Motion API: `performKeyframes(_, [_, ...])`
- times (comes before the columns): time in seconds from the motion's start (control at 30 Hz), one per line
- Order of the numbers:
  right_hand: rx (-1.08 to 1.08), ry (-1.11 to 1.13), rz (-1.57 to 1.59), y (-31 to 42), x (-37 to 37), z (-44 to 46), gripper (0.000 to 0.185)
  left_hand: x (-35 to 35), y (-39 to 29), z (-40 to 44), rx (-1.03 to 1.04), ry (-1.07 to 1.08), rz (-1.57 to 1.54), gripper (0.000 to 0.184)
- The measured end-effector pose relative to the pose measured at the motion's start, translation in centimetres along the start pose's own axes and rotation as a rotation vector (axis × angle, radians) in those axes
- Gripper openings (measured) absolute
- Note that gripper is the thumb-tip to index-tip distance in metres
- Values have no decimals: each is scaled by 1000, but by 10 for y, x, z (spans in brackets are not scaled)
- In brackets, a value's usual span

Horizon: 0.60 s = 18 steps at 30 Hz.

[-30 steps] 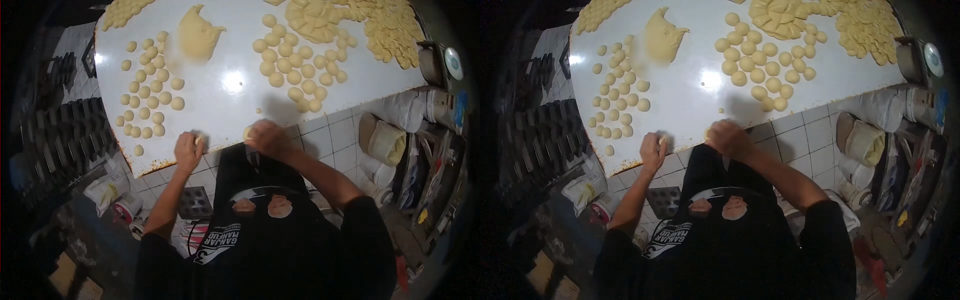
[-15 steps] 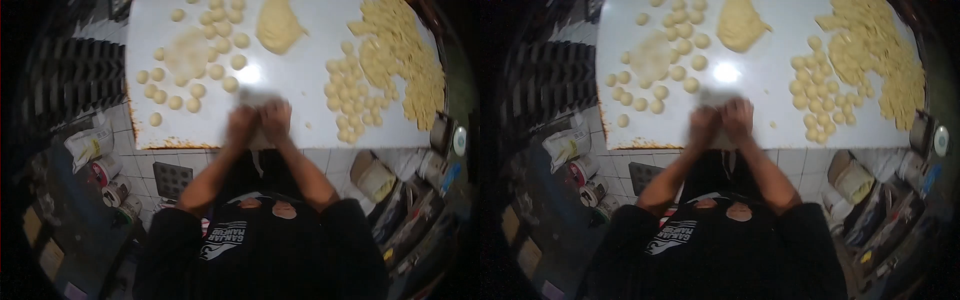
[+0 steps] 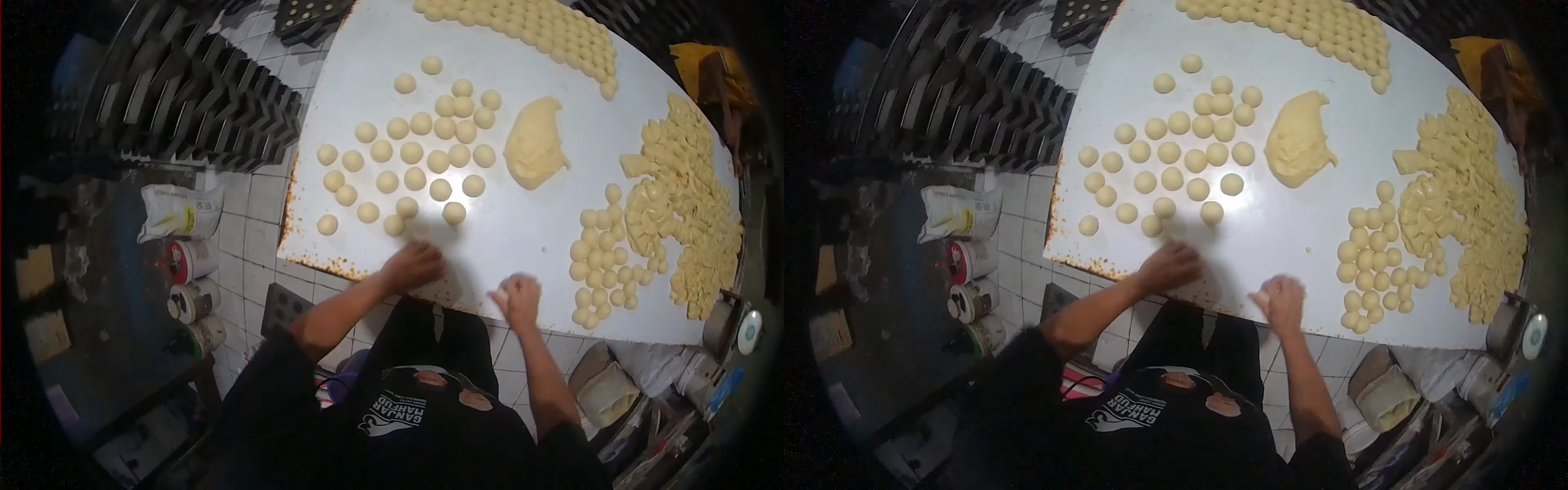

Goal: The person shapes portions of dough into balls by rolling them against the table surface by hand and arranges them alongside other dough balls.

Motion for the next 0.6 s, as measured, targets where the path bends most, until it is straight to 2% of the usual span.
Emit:
performKeyframes(0.03, [-21,-88,-175,21,-21,37,29,7,6,24,-111,114,69,11])
performKeyframes(0.07, [-61,-217,-161,29,-13,64,30,11,-8,53,-214,-87,79,10])
performKeyframes(0.1, [-70,-210,-154,34,5,57,30,15,-21,74,-320,-290,89,9])
performKeyframes(0.13, [55,-226,-173,33,27,44,31,38,-41,64,-408,-206,87,9])
performKeyframes(0.17, [175,-257,-190,31,39,38,32,62,-56,47,-432,78,14,8])
performKeyframes(0.2, [12,-158,-219,39,37,16,32,47,-70,26,-302,-88,-55,9])
performKeyframes(0.23, [-9,-182,-212,28,23,9,32,27,-67,9,-159,-255,-117,11])
performKeyframes(0.27, [-88,-109,-136,8,10,6,31,20,-40,10,-146,-266,-88,11])
performKeyframes(0.3, [-157,-16,-61,0,1,-1,29,24,-13,10,-194,-98,6,12])
performKeyframes(0.33, [-149,-45,-190,9,-12,23,29,30,0,7,-251,80,84,15])
performKeyframes(0.37, [-156,-50,-187,18,-1,49,29,7,-5,41,-369,-285,30,18])
performKeyframes(0.43, [142,-310,-103,26,11,64,27,17,-32,73,-536,-470,24,17])
performKeyframes(0.5, [-52,-197,-58,35,21,23,24,42,-51,52,-478,-367,18,18])
performKeyframes(0.57, [-85,-119,-6,28,-6,-2,22,43,-52,2,-359,-393,-243,17])
performKeyframes(0.6, [-140,-104,-102,6,-11,5,23,35,-35,-1,-392,-283,-145,16])
Point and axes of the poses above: each hand's wrist, its own z-axis towards the middle knuckle, its own x-axis out of the palm, y = z × x, the point moved 4 cm from there along z, towards the middle knuckle, and after that the axes turned 4 degrees about -y, right-handed, at the moved point
